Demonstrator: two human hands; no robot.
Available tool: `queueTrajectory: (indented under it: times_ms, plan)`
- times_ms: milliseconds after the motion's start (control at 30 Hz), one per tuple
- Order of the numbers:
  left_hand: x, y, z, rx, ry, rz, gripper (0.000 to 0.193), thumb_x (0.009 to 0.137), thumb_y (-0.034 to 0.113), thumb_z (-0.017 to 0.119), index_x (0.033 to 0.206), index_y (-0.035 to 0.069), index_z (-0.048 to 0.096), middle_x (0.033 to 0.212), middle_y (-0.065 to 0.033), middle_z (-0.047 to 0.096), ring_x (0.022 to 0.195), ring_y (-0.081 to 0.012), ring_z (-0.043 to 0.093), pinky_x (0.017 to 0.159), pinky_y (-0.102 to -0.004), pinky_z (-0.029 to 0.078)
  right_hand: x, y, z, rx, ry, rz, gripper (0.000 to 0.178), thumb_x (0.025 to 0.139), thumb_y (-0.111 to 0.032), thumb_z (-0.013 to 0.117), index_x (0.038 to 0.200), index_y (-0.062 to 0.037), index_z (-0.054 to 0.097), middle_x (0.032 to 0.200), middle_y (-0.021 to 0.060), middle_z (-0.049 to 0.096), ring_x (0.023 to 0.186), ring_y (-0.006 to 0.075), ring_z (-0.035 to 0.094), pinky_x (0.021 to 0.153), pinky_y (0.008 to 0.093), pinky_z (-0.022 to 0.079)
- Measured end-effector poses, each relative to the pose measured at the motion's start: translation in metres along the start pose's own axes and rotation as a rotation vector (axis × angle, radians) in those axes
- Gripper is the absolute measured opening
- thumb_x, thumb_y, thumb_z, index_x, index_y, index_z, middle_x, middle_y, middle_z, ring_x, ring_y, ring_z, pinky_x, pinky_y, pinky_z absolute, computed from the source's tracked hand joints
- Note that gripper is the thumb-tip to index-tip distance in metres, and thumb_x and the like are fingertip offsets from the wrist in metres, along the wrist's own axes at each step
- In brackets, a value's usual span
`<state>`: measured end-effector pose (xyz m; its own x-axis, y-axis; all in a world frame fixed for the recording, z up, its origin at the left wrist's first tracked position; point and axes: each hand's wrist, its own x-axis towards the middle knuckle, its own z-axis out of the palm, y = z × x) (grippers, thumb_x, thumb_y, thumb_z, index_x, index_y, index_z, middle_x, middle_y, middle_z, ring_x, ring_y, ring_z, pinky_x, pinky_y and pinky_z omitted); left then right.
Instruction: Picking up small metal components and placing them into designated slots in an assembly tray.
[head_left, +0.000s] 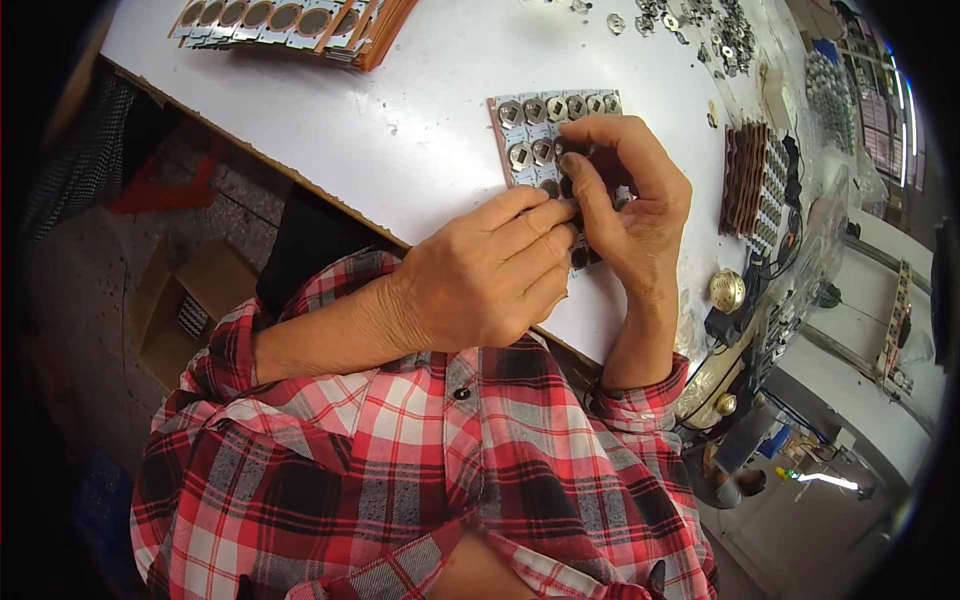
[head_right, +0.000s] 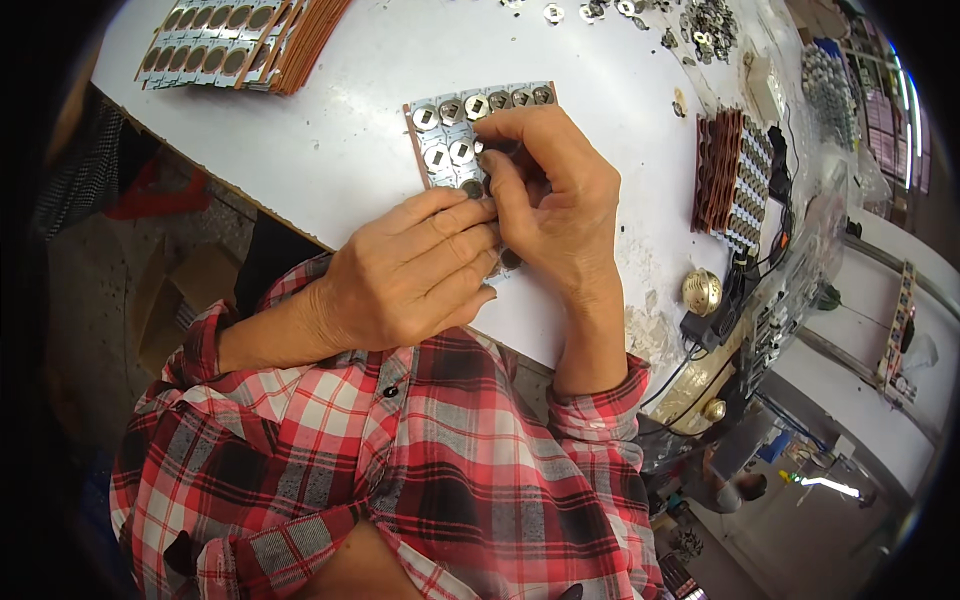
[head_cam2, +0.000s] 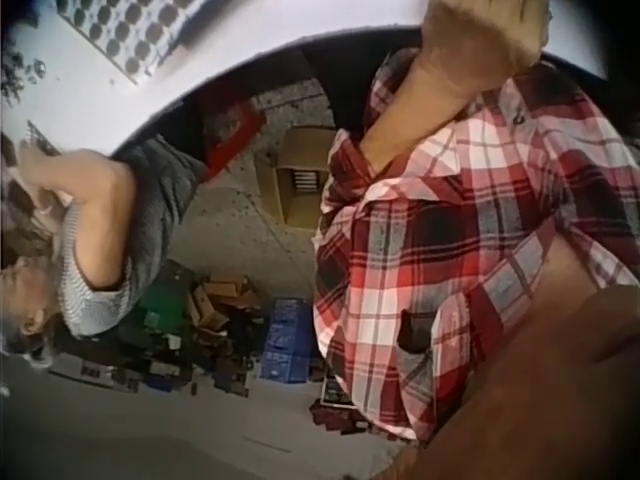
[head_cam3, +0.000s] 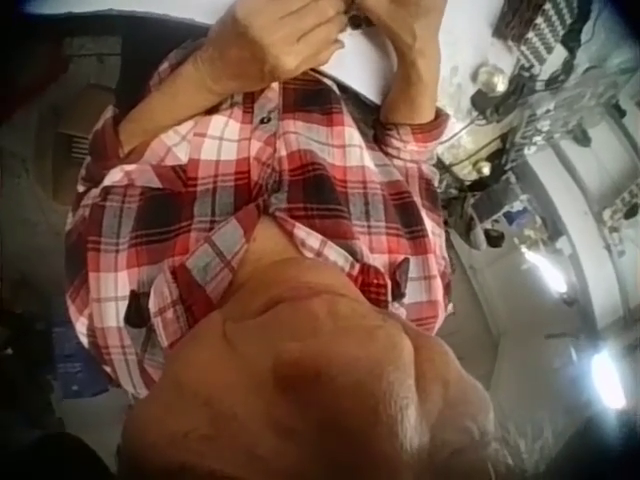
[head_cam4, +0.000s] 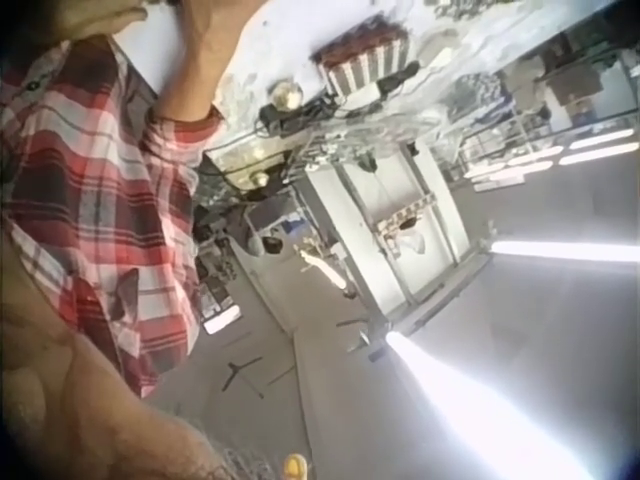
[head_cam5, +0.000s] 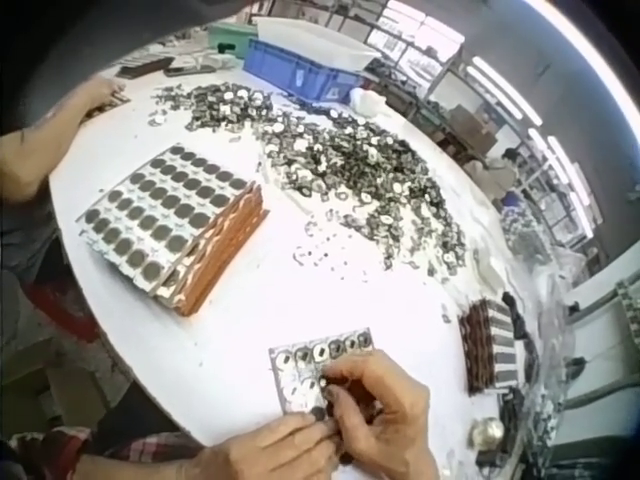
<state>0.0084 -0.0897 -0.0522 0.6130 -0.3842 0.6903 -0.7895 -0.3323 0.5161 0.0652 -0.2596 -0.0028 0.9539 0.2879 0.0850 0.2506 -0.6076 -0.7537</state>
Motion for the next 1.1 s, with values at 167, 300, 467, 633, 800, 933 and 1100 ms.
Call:
queueTrajectory:
  times_ms: [167,300,467,633,800,933,1100]
  plan:
    - [0.000,0.000,0.001,-0.022,-0.008,-0.027,0.029,0.066,0.009,0.080,0.089,-0.006,0.071,0.098,-0.0187,0.070,0.102,-0.0343,0.070,0.094,-0.0478,0.057,0.002,-0.003,-0.001,-0.146,0.003,-0.217,0.023,0.083,0.009,0.071,0.104,-0.0008,0.072,0.099,0.0060,0.071,0.068,0.0077,0.063,0.060,0.0212,0.049]
    - [0.005,-0.002,0.003,-0.031,0.001,0.011,0.030,0.066,0.009,0.080,0.089,-0.006,0.070,0.096,-0.0182,0.069,0.100,-0.0350,0.069,0.092,-0.0479,0.057,0.002,0.000,0.007,-0.174,0.133,-0.224,0.023,0.082,0.008,0.072,0.103,-0.0019,0.073,0.100,0.0072,0.072,0.064,0.0086,0.062,0.057,0.0219,0.048]
    - [0.007,0.000,-0.003,-0.029,0.014,-0.027,0.031,0.066,0.009,0.080,0.091,-0.007,0.071,0.097,-0.0180,0.069,0.098,-0.0359,0.069,0.089,-0.0477,0.057,0.006,0.003,0.007,-0.149,0.119,-0.277,0.023,0.080,0.008,0.074,0.101,-0.0023,0.073,0.100,0.0077,0.072,0.068,0.0111,0.065,0.059,0.0232,0.051]
    - [0.008,0.000,-0.007,-0.013,-0.012,-0.063,0.031,0.066,0.009,0.081,0.092,-0.006,0.071,0.101,-0.0173,0.070,0.100,-0.0354,0.069,0.090,-0.0478,0.057,0.008,0.001,0.008,-0.095,0.091,-0.216,0.020,0.082,0.006,0.073,0.099,-0.0028,0.073,0.092,0.0054,0.072,0.069,0.0092,0.064,0.059,0.0226,0.050]
    - [0.010,-0.003,-0.006,-0.002,-0.009,-0.071,0.030,0.068,0.009,0.082,0.093,-0.004,0.070,0.103,-0.0165,0.071,0.103,-0.0355,0.069,0.091,-0.0484,0.057,0.023,0.048,-0.029,-0.229,0.501,-0.030,0.019,0.089,-0.002,0.072,0.107,-0.0071,0.076,0.089,0.0030,0.074,0.068,0.0068,0.062,0.057,0.0216,0.045]
    - [0.008,0.000,-0.007,-0.013,0.017,-0.087,0.029,0.069,0.009,0.082,0.094,-0.002,0.071,0.104,-0.0166,0.072,0.105,-0.0352,0.070,0.091,-0.0486,0.057,0.030,0.102,-0.070,-0.791,0.630,0.031,0.020,0.093,-0.008,0.066,0.112,-0.0062,0.074,0.111,0.0121,0.071,0.087,0.0266,0.069,0.082,0.0362,0.054]
    - [0.010,0.003,-0.007,-0.043,0.048,-0.083,0.026,0.070,0.008,0.082,0.093,-0.001,0.072,0.101,-0.0145,0.073,0.103,-0.0338,0.071,0.091,-0.0475,0.057,0.026,0.123,-0.078,-0.738,0.549,0.005,0.019,0.092,-0.007,0.066,0.109,-0.0074,0.074,0.099,0.0137,0.071,0.085,0.0296,0.070,0.080,0.0353,0.054]
